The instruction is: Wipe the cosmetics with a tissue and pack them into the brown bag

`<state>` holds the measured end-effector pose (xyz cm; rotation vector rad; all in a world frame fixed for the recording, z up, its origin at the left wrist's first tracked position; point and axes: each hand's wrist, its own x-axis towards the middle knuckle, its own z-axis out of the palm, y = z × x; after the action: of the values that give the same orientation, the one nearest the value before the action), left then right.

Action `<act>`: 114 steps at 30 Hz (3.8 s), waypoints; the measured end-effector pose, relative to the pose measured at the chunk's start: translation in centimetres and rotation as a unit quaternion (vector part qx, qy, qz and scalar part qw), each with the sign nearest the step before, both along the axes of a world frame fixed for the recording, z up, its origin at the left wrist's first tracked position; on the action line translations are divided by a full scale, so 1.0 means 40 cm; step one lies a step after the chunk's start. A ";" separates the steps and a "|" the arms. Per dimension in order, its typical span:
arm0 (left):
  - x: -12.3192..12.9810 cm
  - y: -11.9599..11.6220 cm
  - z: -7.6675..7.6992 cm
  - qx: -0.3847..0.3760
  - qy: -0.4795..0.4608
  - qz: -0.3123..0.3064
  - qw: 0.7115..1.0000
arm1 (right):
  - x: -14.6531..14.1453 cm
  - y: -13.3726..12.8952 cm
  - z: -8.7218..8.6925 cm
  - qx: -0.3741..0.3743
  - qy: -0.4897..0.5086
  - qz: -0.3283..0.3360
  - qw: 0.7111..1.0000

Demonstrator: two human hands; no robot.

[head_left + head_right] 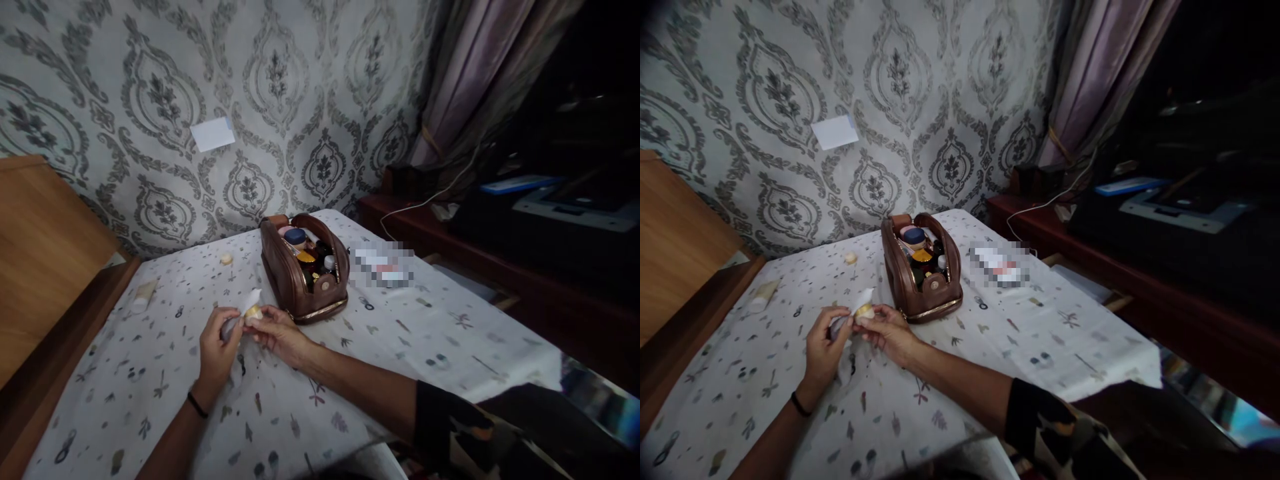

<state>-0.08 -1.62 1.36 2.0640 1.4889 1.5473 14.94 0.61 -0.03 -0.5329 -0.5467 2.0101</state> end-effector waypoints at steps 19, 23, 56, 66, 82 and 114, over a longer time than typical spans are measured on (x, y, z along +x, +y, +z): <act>0.002 0.007 0.012 -0.224 -0.086 -0.131 0.962 | 0.004 0.006 -0.016 0.023 -0.028 0.078 0.996; 0.011 -0.001 0.023 -0.213 -0.096 -0.112 0.966 | 0.000 0.005 -0.015 -0.014 0.002 0.063 0.998; 0.004 -0.002 -0.005 -0.166 -0.107 -0.046 0.979 | 0.012 -0.008 0.006 -0.056 0.064 0.113 0.990; 0.009 -0.015 0.010 -0.166 -0.062 -0.071 0.982 | 0.005 -0.008 0.000 -0.054 0.060 0.099 0.992; 0.017 -0.018 0.005 -0.067 0.016 0.002 0.998 | -0.008 -0.013 -0.006 -0.006 -0.010 0.087 0.996; -0.009 0.000 0.004 -0.080 0.128 0.027 0.988 | 0.004 -0.021 0.001 0.032 -0.015 0.117 0.993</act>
<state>-0.43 -1.64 1.50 2.2089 1.7072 1.1671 15.12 -0.24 0.01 -0.4779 -0.7170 2.1995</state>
